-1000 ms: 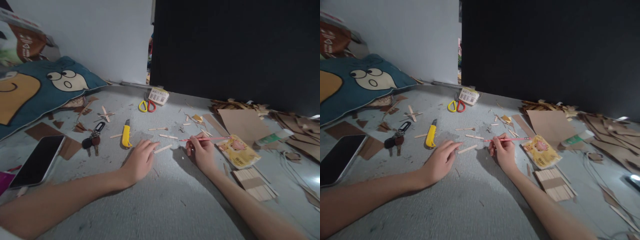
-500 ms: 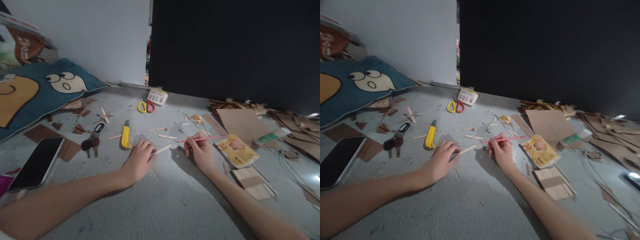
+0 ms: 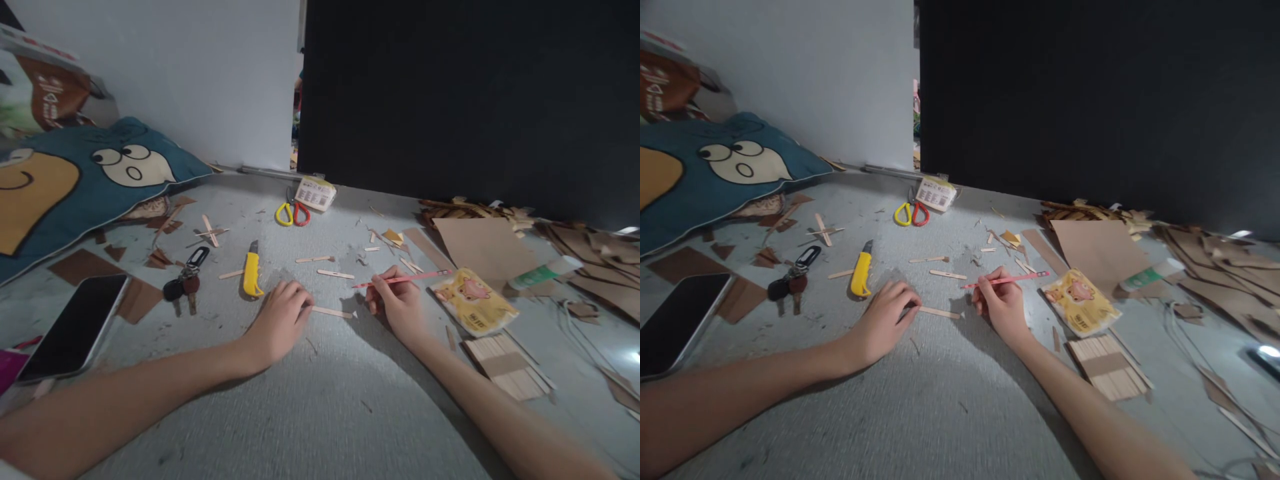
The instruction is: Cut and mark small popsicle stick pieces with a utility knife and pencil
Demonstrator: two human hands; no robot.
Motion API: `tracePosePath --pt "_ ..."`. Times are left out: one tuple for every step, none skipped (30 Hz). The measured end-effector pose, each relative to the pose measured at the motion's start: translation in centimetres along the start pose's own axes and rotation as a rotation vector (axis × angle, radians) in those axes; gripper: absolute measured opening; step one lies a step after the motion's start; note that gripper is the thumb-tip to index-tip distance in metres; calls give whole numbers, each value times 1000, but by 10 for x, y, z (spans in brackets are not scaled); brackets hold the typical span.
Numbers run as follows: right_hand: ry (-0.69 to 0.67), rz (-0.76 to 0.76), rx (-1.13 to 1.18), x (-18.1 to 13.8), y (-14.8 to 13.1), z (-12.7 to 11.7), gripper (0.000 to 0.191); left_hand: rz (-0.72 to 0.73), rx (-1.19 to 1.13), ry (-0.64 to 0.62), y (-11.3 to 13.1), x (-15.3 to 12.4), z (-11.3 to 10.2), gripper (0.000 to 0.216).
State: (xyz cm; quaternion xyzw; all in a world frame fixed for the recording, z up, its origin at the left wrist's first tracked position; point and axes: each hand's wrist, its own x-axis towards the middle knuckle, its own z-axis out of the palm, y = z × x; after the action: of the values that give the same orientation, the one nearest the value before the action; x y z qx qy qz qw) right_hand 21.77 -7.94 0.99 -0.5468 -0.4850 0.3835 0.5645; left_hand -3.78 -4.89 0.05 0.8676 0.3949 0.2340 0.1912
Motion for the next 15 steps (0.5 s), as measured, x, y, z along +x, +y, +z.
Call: tracePosePath --pt "-2 2 3 0 0 0 52 0 2 -4 0 0 0 11" --pt "-3 2 6 0 0 0 52 1 5 -4 1 0 0 11" --pt "-4 3 9 0 0 1 52 2 10 -1 2 0 0 11" --pt "-3 2 11 0 -1 1 52 3 15 2 3 -1 -1 11" --pt "-4 0 9 -1 -1 1 52 4 23 5 4 -1 -1 12" --pt "-3 -4 4 -1 -1 1 52 4 34 9 5 -2 -1 13" --pt "-4 -9 -3 -1 -1 1 52 5 46 12 6 -2 -1 14" --pt "-7 -16 -12 -1 -1 1 51 9 57 14 6 -3 -1 14" --pt "-12 -23 -19 -1 -1 1 51 14 66 14 7 -3 -1 15" --pt "-16 -29 -24 -2 -1 1 50 25 71 14 7 -4 -1 15" --pt "-19 -33 -26 -2 -1 1 50 43 71 11 7 -4 0 15" --pt "-22 -36 -26 -2 -1 1 50 67 68 5 7 -4 0 15" --pt "-24 -37 -24 -2 -2 1 50 96 60 -4 8 -4 0 16" --pt "-23 -38 -22 -2 -2 1 50 127 45 -16 8 -4 0 17" --pt "-23 -39 -20 -2 -2 2 49 158 21 -31 9 -5 -1 18"
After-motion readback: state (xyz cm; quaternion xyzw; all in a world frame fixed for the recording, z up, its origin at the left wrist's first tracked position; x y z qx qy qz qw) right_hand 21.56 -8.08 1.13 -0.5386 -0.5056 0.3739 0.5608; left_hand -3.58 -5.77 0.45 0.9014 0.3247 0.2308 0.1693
